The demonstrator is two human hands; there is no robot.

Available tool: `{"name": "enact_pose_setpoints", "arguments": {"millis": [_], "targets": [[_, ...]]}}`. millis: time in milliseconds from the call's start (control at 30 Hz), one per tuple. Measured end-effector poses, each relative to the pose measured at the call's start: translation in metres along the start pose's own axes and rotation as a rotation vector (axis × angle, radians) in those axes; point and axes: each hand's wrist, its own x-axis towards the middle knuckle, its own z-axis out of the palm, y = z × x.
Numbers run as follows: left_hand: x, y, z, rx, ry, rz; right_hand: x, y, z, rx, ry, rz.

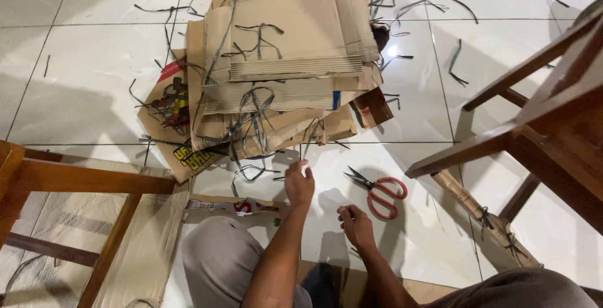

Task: Wrapping a wooden chair leg with cardboard and securing it with plastic ties

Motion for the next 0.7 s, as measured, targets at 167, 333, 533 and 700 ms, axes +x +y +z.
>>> {"name": "enact_pose_setpoints", "arguments": {"millis": [167,333,533,700], "targets": [[-0.058,0.035,0.022,-0.132,-0.243,0.183,0.025,0.043,-0.007,0.184,0.176,-0.032],[-0.101,0.079,0.024,-0.204,-0.525,0.235,-0.018,0.008,-0.055,0.321,0.347,-0.048],[-0.137,0.121,0.03,-0.146,-0.715,0.312,-0.017,0.077,-0.092,0.505,0.469,-0.067],[-0.169,0.132,0.062,-0.113,-0.792,0.375,-0.055,0.064,-0.127,0.57,0.551,-0.073]]}}
